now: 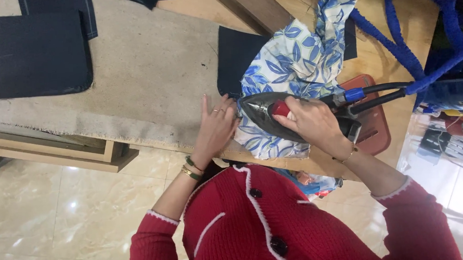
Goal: Ironing various pieces of fabric and organizing them on a workbench in a sewing facility.
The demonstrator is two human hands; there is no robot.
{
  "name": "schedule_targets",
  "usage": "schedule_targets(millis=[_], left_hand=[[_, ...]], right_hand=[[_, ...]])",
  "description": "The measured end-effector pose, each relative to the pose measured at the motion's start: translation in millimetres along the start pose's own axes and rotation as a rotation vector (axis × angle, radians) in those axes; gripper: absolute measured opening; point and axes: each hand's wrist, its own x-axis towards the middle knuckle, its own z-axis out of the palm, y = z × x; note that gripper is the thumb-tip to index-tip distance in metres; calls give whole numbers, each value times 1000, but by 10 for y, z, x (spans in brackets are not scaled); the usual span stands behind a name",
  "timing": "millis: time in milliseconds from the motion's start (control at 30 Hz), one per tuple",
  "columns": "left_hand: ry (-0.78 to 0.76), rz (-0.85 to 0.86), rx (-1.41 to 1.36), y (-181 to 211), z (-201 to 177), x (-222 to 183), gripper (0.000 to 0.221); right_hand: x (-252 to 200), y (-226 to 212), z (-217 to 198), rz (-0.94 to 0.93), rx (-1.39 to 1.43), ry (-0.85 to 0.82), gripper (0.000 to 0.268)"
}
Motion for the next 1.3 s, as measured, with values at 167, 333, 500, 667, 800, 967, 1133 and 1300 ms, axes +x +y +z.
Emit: schedule_targets(millis=[167, 333, 500, 667, 800, 967, 1133, 1300], left_hand=[[134, 67, -81, -353, -31, -12, 26], [207, -38, -316, -594, -47, 167, 25], [212, -95, -435, -717, -130, 425, 20], [174, -144, -451, -804, -65, 529, 17], [148, -148, -523, -848, -151, 551, 22], [194, -50, -559, -955, -189, 587, 14], [172, -31, -542, -1022, -214, 653, 3], [144, 1, -533, -1061, -223, 692, 7]], right_hand=[[89, -97, -23, -17, 52, -40, 42], [100, -82, 9, -12, 62, -76, 41], [94, -88, -6, -11, 32, -83, 43], [76, -66, -7, -14, 49, -68, 44], [102, -87, -102, -9, 152, -84, 48], [87, -85, -82, -22, 168, -52, 49], [71, -47, 3, -31, 133, -11, 51], [29, 40, 148, -41, 165, -20, 54]])
